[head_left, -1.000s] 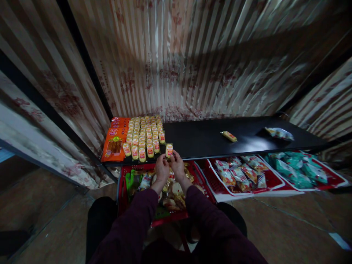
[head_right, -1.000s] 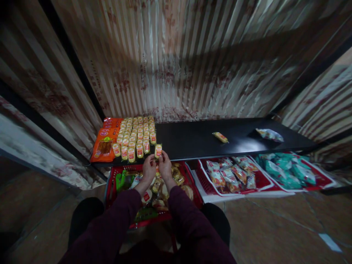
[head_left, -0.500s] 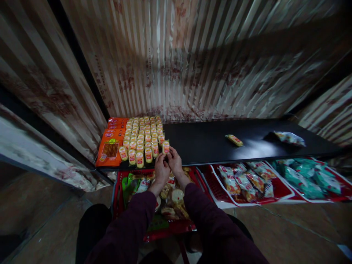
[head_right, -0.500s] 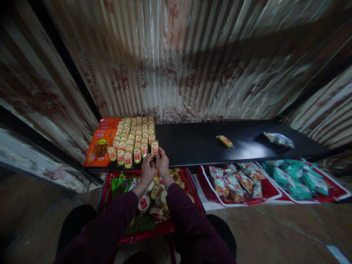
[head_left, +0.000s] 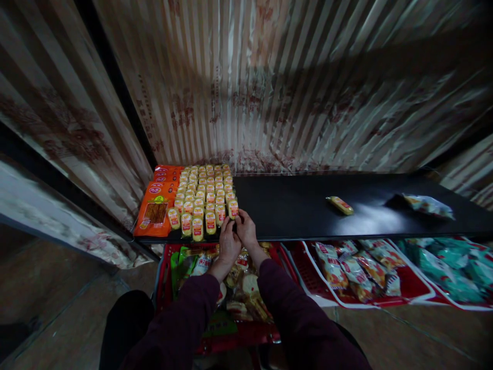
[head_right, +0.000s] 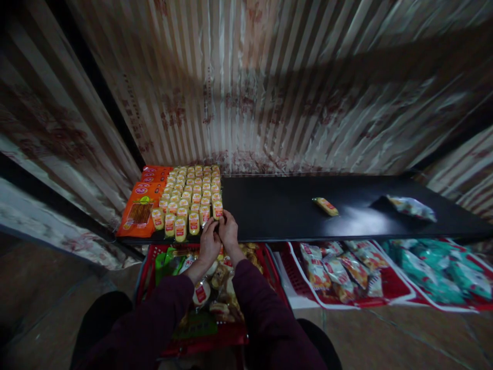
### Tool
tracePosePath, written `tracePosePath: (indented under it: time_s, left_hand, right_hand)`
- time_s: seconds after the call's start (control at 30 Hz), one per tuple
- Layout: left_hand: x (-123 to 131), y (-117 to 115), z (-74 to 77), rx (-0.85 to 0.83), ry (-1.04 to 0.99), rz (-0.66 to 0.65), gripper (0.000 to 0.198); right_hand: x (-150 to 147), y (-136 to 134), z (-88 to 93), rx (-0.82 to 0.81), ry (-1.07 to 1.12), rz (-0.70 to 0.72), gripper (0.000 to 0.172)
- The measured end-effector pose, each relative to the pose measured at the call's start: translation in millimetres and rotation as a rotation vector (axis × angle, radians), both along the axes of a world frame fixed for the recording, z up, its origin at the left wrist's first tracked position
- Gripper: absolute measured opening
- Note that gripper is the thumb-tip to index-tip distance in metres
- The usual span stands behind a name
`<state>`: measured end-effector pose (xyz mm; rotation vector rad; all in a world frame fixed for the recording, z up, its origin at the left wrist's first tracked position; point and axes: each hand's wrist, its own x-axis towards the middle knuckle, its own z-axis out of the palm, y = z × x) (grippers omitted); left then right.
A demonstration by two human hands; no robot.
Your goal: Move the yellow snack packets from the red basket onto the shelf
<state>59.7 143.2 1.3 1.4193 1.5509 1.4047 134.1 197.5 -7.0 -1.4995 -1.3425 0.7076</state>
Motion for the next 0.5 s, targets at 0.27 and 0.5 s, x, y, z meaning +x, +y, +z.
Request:
tracePosePath:
  time_s: [0.27, 0.5]
  left_hand:
    - [-0.9, 0.7, -2.0, -0.006, 0.141, -0.020, 0.051]
    - [-4.8, 0.6, 3.5, -0.040, 0.185, -0.045, 0.048]
  right_hand:
    - [-0.2, 1.9, 1.8, 0.024, -0.162, 0.040, 0.031]
    - [-4.1, 0.4, 4.7, 0.009, -0.311, -0.027, 0.029]
